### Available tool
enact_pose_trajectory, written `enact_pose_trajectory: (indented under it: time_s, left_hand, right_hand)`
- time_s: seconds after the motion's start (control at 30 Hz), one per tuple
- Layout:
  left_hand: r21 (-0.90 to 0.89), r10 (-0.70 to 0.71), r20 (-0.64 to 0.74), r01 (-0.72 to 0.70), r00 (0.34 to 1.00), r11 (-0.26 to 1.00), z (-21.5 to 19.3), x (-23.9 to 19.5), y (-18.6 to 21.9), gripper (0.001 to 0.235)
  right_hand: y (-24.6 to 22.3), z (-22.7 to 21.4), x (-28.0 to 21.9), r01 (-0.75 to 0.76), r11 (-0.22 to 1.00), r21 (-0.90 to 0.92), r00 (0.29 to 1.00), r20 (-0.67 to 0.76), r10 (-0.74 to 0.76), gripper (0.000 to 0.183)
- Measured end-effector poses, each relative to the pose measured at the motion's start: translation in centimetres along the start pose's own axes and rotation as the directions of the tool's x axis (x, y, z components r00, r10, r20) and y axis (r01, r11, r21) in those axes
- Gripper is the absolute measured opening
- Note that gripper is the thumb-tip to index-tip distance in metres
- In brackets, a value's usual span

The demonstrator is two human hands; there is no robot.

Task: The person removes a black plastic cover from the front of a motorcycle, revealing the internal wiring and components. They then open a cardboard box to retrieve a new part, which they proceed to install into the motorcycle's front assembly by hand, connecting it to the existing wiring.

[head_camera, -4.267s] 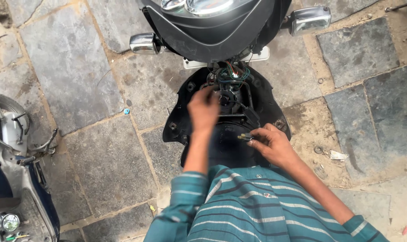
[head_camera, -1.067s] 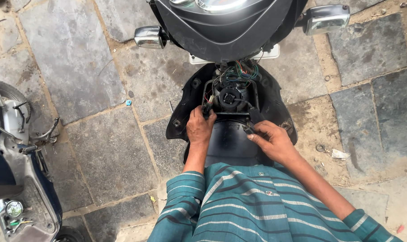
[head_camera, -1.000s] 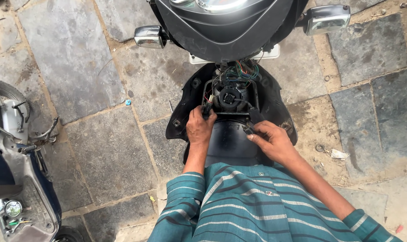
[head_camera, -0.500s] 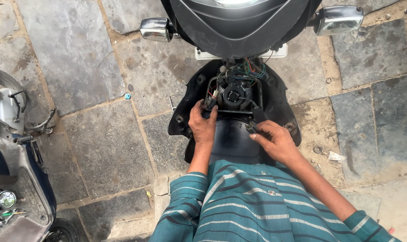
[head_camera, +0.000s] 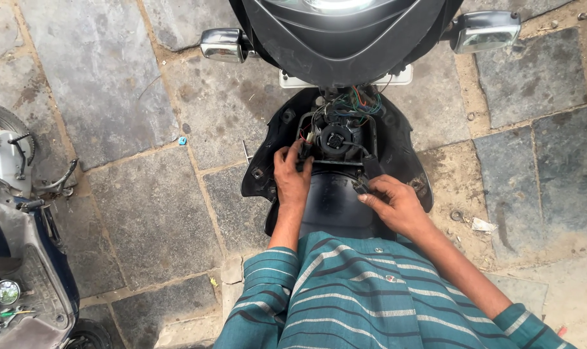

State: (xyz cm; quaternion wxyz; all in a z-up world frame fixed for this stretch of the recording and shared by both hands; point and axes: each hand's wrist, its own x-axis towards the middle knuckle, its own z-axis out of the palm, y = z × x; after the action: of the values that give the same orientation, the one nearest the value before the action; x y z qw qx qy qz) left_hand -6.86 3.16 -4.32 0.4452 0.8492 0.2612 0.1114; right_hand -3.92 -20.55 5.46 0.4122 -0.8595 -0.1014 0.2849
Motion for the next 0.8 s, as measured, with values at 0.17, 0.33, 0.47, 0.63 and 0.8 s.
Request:
enact_pose_trajectory:
  time_s: [0.17, 0.33, 0.47, 0.63, 0.8]
  left_hand:
    - [0.115, 0.063, 0.116, -0.076, 0.991, 0.990, -0.8, 0.1, 0.7, 0.057]
    - [0.092, 0.151, 0.163, -0.167, 0.975, 0.982, -1.8, 0.9, 1.2, 0.058]
    - [-0.103, 0.205, 0.150, -0.191, 0.967, 0.976, -1.5, -0.1, -1.6, 0.056]
    - [-0.214, 0.017, 0.222, 0.032, 0.975, 0.976, -2.3, 0.2, -1.6, 0.052]
    - [-0.121, 0.133, 0.132, -0.117, 0.982, 0.986, -1.8, 0.0, -1.4, 0.051]
  right_hand:
    - [0.2, 0.1, 0.1, -0.020, 0.999, -0.033, 1.000, 0.010, 0.020, 0.033]
    - [-0.8, 0.0, 0.2, -0.015, 1.000, -0.002, 1.000, -0.015, 0.015, 0.032]
    - [-1.1, 0.4, 0.2, -0.051, 0.982, 0.182, 0.995, -0.071, 0.065, 0.042]
    - [-1.6, 0.8, 0.4, -0.102, 0.988, 0.118, 0.985, -0.128, 0.117, 0.038]
    - [-1.0, 1.2, 0.2, -0.002, 1.000, 0.002, 0.983, -0.182, 0.002, 0.030]
